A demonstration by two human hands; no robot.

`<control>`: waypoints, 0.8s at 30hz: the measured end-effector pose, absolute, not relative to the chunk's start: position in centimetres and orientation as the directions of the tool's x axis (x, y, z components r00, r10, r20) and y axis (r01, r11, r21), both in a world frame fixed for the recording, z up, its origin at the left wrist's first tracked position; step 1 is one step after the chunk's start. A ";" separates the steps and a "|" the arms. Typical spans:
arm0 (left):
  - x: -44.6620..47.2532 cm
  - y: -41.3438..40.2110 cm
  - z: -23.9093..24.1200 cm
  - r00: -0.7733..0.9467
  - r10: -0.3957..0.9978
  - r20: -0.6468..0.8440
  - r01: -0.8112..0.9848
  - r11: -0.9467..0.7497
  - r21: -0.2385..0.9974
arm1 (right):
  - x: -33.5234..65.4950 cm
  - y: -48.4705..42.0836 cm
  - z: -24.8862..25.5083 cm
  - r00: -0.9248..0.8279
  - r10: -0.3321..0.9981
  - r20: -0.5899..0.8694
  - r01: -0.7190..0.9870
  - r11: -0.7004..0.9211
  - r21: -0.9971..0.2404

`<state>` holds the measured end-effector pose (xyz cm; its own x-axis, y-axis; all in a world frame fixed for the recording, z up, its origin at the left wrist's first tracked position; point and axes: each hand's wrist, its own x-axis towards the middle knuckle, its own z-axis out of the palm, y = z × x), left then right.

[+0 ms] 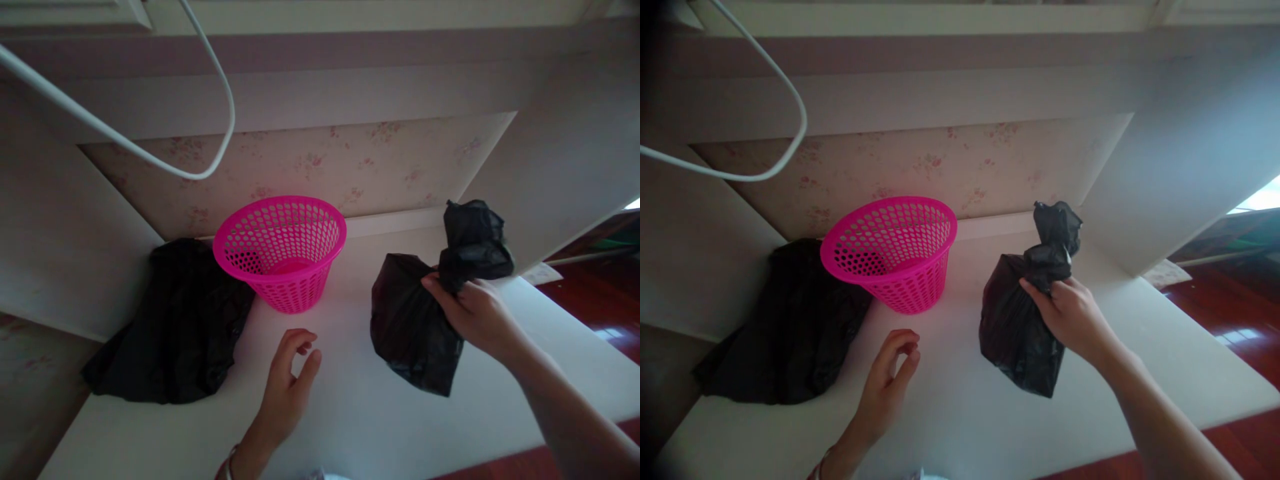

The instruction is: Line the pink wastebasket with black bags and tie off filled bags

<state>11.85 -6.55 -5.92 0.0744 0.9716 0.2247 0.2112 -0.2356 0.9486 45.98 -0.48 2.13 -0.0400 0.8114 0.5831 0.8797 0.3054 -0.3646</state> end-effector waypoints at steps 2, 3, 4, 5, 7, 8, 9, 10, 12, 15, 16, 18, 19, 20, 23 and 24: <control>11.8 -6.9 -6.5 0.081 0.985 0.155 0.234 -0.170 0.957 | 48.1 1.1 1.8 -0.045 0.829 0.558 0.898 0.279 -0.342; 11.9 -7.0 -6.7 0.086 0.988 0.125 0.240 -0.143 0.960 | 49.0 2.0 1.6 -0.040 0.846 0.532 0.910 0.251 -0.331; 11.9 -7.2 -6.9 0.092 0.991 0.101 0.245 -0.121 0.962 | 49.9 3.0 1.2 -0.028 0.865 0.502 0.923 0.215 -0.319; 11.9 -7.3 -7.1 0.096 0.992 0.079 0.250 -0.101 0.963 | 50.7 3.9 0.9 -0.010 0.884 0.467 0.937 0.171 -0.304; 12.0 -7.5 -7.3 0.108 0.993 0.043 0.260 -0.070 0.963 | 52.2 6.0 0.0 0.018 0.905 0.425 0.951 0.116 -0.287; 12.0 -7.6 -7.4 0.115 0.993 0.028 0.266 -0.059 0.962 | 52.7 7.1 -0.5 0.029 0.912 0.409 0.955 0.096 -0.282; 12.1 -7.6 -7.4 0.121 0.993 0.016 0.274 -0.049 0.960 | 53.2 8.2 -1.0 0.044 0.916 0.398 0.957 0.076 -0.281; 12.1 -7.6 -7.5 0.125 0.992 0.005 0.284 -0.040 0.958 | 53.6 9.2 -1.5 0.060 0.919 0.389 0.958 0.057 -0.281; 12.0 -7.6 -7.7 0.124 0.992 -0.012 0.307 -0.027 0.951 | 54.0 11.0 -2.4 0.097 0.921 0.376 0.957 0.017 -0.288; 11.7 -7.5 -8.1 0.104 0.995 -0.010 0.325 -0.024 0.945 | 54.0 12.7 -3.5 0.143 0.922 0.360 0.950 -0.025 -0.312; 11.5 -7.6 -8.2 0.095 0.995 -0.009 0.327 -0.023 0.945 | 53.8 13.0 -3.9 0.150 0.923 0.354 0.947 -0.031 -0.321; 11.1 -7.8 -8.4 0.068 0.998 -0.009 0.331 -0.014 0.943 | 53.4 13.1 -4.5 0.142 0.930 0.340 0.942 -0.022 -0.334; 10.8 -7.9 -8.4 0.053 0.999 -0.007 0.334 -0.011 0.942 | 53.2 12.9 -4.7 0.127 0.933 0.336 0.941 -0.007 -0.338; 10.5 -8.1 -8.4 0.038 0.999 -0.002 0.339 -0.011 0.941 | 53.1 12.6 -4.9 0.112 0.935 0.336 0.940 0.010 -0.341; 8.6 -8.3 -7.9 -0.020 0.998 0.053 0.384 -0.042 0.922 | 52.7 11.5 -5.2 0.086 0.934 0.348 0.939 0.040 -0.341; 7.8 -8.1 -7.8 -0.047 0.995 0.086 0.412 -0.059 0.909 | 52.6 11.1 -5.2 0.081 0.933 0.352 0.940 0.046 -0.338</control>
<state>7.76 -8.14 -7.77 -0.0473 0.9951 0.0865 0.4125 -0.0594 0.9090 52.64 11.09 -5.21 0.0808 0.9327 0.3516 0.9399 0.0461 -0.3383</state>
